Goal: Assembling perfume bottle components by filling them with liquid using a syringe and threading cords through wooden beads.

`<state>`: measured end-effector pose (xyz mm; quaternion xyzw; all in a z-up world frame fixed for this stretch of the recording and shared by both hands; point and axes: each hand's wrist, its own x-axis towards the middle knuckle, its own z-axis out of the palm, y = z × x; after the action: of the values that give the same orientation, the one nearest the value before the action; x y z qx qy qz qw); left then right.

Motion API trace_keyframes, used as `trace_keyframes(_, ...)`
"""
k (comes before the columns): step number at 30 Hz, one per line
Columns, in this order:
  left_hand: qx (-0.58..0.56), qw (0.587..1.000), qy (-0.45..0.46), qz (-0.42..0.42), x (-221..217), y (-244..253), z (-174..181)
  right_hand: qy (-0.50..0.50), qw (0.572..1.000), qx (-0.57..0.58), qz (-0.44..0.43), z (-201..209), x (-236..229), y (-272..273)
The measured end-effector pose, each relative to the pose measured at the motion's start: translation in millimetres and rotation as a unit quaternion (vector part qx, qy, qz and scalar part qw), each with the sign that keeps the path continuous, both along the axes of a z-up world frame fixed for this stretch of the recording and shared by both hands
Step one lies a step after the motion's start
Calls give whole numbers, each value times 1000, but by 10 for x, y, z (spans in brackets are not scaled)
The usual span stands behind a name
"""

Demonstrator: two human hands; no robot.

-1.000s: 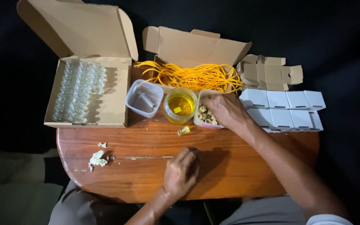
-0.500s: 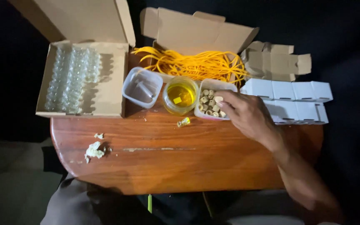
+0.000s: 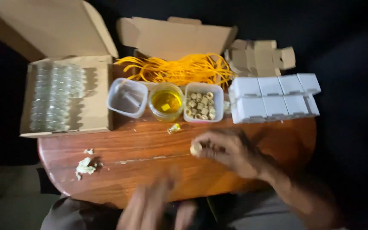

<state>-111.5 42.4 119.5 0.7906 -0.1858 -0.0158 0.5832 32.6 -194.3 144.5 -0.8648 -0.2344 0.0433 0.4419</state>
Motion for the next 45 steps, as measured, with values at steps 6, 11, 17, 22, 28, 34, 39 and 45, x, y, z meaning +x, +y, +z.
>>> trace_keyframes(6, -289, 925, 239, -56, 870, -285, -504, -125, 983, -52, 126, -68, -32, 165)
trace_keyframes(11, -421, 811, 401, 69, 897, -311, -992, -117, 962, -77, 233, -136, 309, 201)
trace_keyframes(17, -415, 793, 440, 74, 875, -461, -1287, -112, 980, -164, -14, -403, 1563, 206)
trace_keyframes(22, -244, 877, 412, -32, 964, -325, -1054, -108, 969, -218, 45, -628, 2302, 784)
trace_keyframes(28, -100, 909, 403, -41, 1018, -245, -898, -143, 943, -285, 92, -895, 2550, 1130)
trace_keyframes(34, -120, 902, 403, -100, 1009, -199, -873, -110, 949, -290, 62, -983, 2563, 1245)
trace_keyframes(39, -175, 872, 444, -109, 950, -300, -1193, -227, 934, -263, 78, -1014, 2633, 1127)
trace_keyframes(45, -354, 816, 441, -116, 873, -442, -1500, -44, 996, 28, -74, -195, 2414, 533)
